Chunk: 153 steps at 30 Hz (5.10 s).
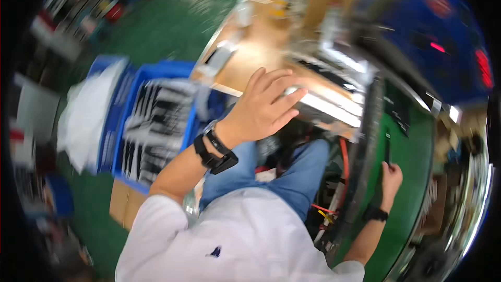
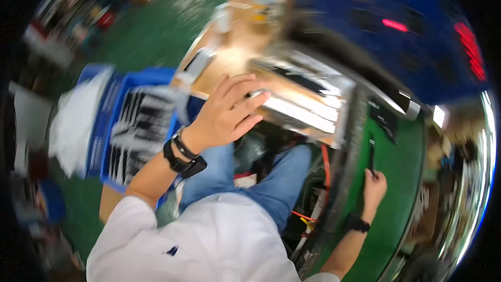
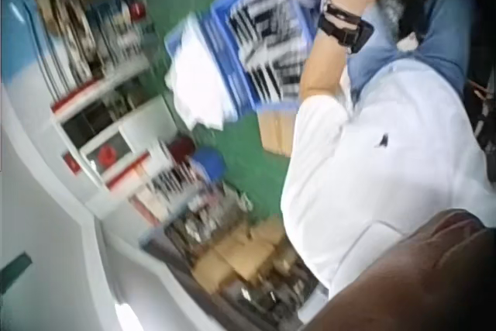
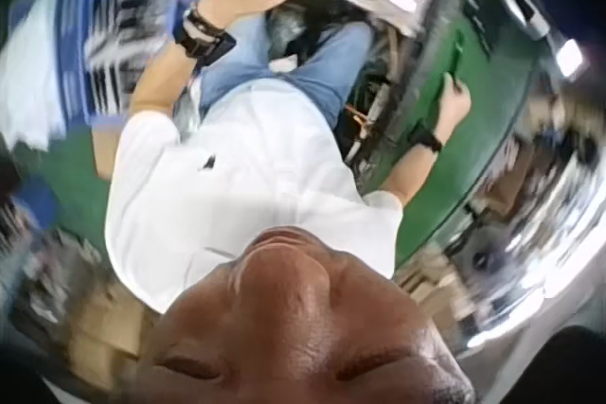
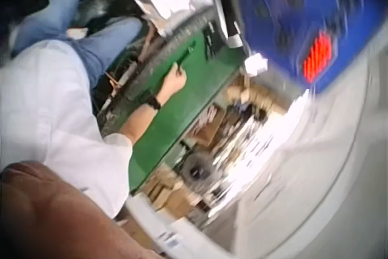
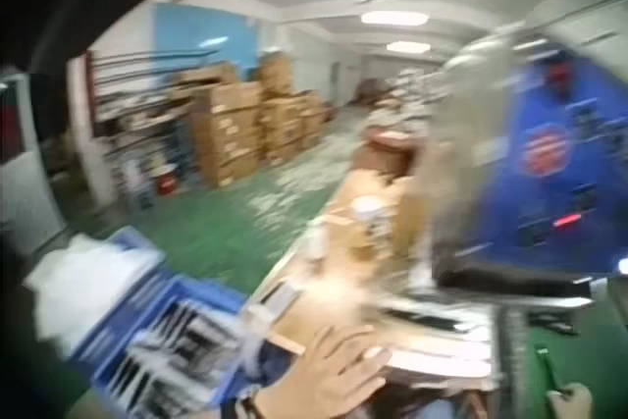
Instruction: Processing small plastic parts using an automated pad printing or heat press machine in an assembly line.
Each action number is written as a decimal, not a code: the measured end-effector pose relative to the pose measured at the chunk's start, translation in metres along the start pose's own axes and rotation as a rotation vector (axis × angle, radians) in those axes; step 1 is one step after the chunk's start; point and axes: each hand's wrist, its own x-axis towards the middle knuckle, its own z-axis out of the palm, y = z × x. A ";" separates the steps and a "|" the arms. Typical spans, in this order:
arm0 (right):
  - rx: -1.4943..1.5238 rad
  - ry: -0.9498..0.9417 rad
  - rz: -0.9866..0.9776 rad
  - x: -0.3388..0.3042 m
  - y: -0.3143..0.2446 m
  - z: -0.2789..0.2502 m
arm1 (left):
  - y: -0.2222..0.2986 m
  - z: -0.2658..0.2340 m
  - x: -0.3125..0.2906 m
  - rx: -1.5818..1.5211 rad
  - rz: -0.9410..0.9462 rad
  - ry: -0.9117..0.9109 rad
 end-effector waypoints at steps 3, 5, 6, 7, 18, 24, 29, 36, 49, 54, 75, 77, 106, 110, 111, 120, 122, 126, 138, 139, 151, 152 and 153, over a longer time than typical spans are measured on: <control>-0.030 0.000 -0.111 0.018 0.019 0.000 | -0.030 -0.032 -0.096 0.026 -0.419 0.066; -0.042 -0.049 -0.188 0.025 0.002 0.014 | -0.046 -0.055 -0.173 0.133 -0.721 0.127; -0.140 -0.089 -0.160 0.021 -0.014 0.019 | -0.053 -0.073 -0.218 0.244 -0.851 0.134; -0.243 -0.103 -0.126 0.020 -0.026 0.017 | -0.059 -0.088 -0.259 0.356 -0.943 0.112; -0.055 -0.011 -0.281 0.013 -0.088 -0.002 | -0.063 -0.142 -0.423 0.768 -1.679 -0.332; 0.053 -0.020 -0.338 -0.019 -0.164 -0.015 | -0.051 -0.098 -0.402 0.342 -1.485 0.253; 0.207 -0.087 -0.561 -0.022 -0.225 -0.015 | -0.071 -0.029 -0.405 -0.255 -1.471 0.771; 0.383 -0.304 -0.605 0.007 -0.295 0.007 | -0.112 -0.059 -0.346 -0.326 -1.425 0.871; 0.095 -0.321 -0.646 0.019 -0.318 -0.018 | -0.036 -0.038 0.020 -0.168 -0.363 0.107; 0.398 -0.059 -0.624 0.018 -0.232 -0.048 | -0.025 0.010 0.072 -0.134 -0.110 -0.091; -0.050 0.055 -0.132 0.023 0.036 0.013 | -0.078 -0.083 -0.289 0.149 -1.107 0.265; -0.193 -0.055 -0.050 0.042 0.041 0.020 | -0.067 -0.107 -0.357 0.268 -1.259 0.243; 0.351 -0.344 -0.613 0.006 -0.309 0.005 | -0.144 -0.175 -0.296 0.386 -0.820 0.114; 0.241 -0.329 -0.793 0.015 -0.331 0.014 | -0.091 -0.112 -0.134 0.072 -0.600 0.120; 0.192 -0.307 -0.860 0.018 -0.332 0.015 | -0.079 -0.096 -0.098 -0.013 -0.547 0.132; 0.350 -0.010 -0.445 0.008 -0.167 -0.050 | -0.033 0.029 0.075 -0.156 -0.002 -0.078; 0.231 0.054 -0.293 -0.002 -0.106 -0.053 | -0.026 0.038 0.078 -0.174 0.013 -0.132; 0.139 0.141 -0.062 -0.007 -0.011 -0.035 | -0.006 0.013 0.064 0.069 0.047 -0.150; -0.015 0.002 -0.047 0.056 0.052 0.023 | -0.098 -0.072 -0.273 0.181 -1.046 0.143; -0.026 -0.034 -0.060 0.069 0.058 0.029 | -0.105 -0.083 -0.314 0.304 -1.129 0.104; 0.051 -0.194 0.029 0.022 -0.013 -0.020 | -0.121 -0.107 -0.388 0.600 -1.613 -0.194; 0.033 -0.170 -0.027 0.018 -0.022 -0.026 | -0.128 -0.099 -0.402 0.538 -1.569 -0.168; 0.006 -0.144 -0.078 0.016 -0.026 -0.027 | -0.129 -0.090 -0.410 0.669 -1.513 -0.135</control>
